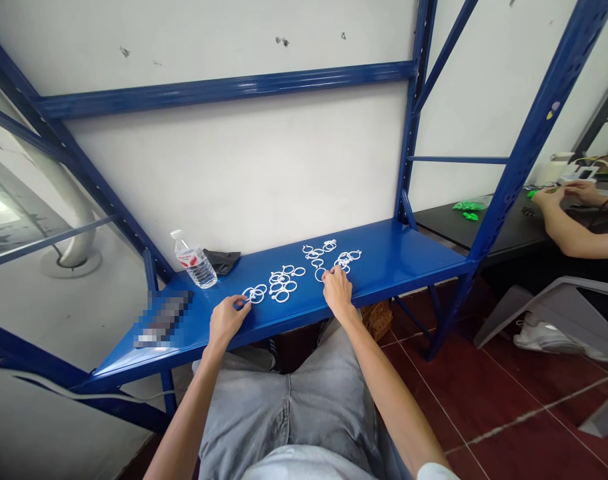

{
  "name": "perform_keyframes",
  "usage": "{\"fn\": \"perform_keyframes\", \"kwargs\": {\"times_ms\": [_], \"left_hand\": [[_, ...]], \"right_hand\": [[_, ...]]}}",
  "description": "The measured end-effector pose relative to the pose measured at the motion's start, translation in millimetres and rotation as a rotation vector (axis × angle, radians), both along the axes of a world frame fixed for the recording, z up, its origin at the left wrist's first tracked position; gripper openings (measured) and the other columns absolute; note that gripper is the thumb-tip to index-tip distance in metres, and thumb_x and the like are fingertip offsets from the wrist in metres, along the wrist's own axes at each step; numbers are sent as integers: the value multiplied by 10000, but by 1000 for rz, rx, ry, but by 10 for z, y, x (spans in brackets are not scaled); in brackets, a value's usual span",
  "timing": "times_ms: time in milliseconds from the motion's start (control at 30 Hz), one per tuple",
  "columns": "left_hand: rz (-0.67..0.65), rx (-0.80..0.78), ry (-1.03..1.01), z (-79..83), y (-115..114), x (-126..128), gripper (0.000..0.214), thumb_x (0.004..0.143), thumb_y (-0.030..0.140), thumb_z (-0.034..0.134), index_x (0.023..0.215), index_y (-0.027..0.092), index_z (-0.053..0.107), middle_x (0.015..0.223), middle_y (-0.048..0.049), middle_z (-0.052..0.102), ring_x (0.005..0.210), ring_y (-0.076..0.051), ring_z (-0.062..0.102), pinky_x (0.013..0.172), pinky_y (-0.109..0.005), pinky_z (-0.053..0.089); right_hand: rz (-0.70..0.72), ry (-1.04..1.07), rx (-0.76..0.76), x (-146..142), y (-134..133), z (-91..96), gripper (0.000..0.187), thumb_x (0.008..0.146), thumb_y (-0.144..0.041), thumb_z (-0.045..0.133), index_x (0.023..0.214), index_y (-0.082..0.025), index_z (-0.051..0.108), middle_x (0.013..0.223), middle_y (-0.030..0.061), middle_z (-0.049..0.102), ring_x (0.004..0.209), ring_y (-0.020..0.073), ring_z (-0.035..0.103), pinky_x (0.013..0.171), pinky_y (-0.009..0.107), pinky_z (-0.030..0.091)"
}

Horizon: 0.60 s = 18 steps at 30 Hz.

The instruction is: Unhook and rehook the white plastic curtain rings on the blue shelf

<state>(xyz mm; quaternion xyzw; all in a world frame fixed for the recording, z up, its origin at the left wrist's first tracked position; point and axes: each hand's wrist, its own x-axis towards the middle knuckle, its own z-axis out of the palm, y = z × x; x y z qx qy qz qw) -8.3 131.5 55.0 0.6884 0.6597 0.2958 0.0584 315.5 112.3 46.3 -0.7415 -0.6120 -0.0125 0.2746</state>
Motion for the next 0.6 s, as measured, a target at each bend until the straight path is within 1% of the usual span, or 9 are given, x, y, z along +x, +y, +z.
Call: {"fn": "perform_keyframes", "kwargs": {"times_ms": [67,133,200,300,433,467,500,533,600], "left_hand": [[4,22,28,32,-27,38,298,908,366,642,1122,212,779,1109,-114,770,1021,-305,711,761,-318,484],[-9,66,23,75,-76,114,306,924,340,618,1156,211,770,1124,-116,754,1033,-302,703,787,-325,493],[-62,107,-19,119,-135,247,304,938,321,598,1171,217,764,1109,-107,746,995,-283,703,801,-329,503],[-233,123,-103,159,-192,539,324,939,330,614,1214,223,747,1087,-94,739,903,-245,695,789,-325,518],[-475,93,-258,136,-163,883,566,895,373,695,1438,226,633,1257,-115,713,862,-201,672,817,-326,543],[-516,63,-309,123,-147,925,605,893,394,701,1465,219,615,1246,-117,719,836,-191,666,797,-320,544],[-551,18,-356,109,-131,946,618,899,424,696,1471,206,614,1179,-111,740,791,-182,655,754,-308,539],[-582,-33,-396,97,-119,947,610,911,458,682,1456,188,631,1066,-94,758,734,-173,636,698,-292,522],[-630,-111,-451,78,-108,910,580,932,518,652,1388,161,689,824,-43,733,636,-159,586,608,-266,468]], "right_hand": [[12,-16,-9,16,7,-7,292,1071,-213,494,1140,-237,777,1338,159,629,1189,291,624,836,329,512],[41,-19,-25,27,11,-3,290,1079,-218,487,1140,-240,769,1254,146,683,1182,283,629,849,323,505],[91,-1,-20,22,7,14,264,1078,-227,508,1182,-250,750,1169,127,727,1143,273,650,852,314,497],[217,58,22,-38,-21,55,249,1070,-264,565,1266,-282,716,1139,99,762,1093,261,684,848,299,485],[455,120,43,-220,-85,99,247,1072,-279,579,1267,-314,726,1080,60,783,1038,237,715,857,276,467],[511,132,43,-272,-101,104,252,1070,-269,577,1264,-315,731,1069,55,784,1034,233,717,864,273,465],[558,148,42,-322,-115,107,260,1068,-256,573,1261,-316,736,1068,53,785,1036,231,717,872,272,464],[594,172,43,-367,-127,110,270,1065,-243,568,1260,-317,740,1077,54,786,1043,230,716,882,274,465],[637,254,55,-434,-146,114,283,1054,-225,571,1260,-319,741,1118,54,788,1067,231,714,903,282,471]]}}
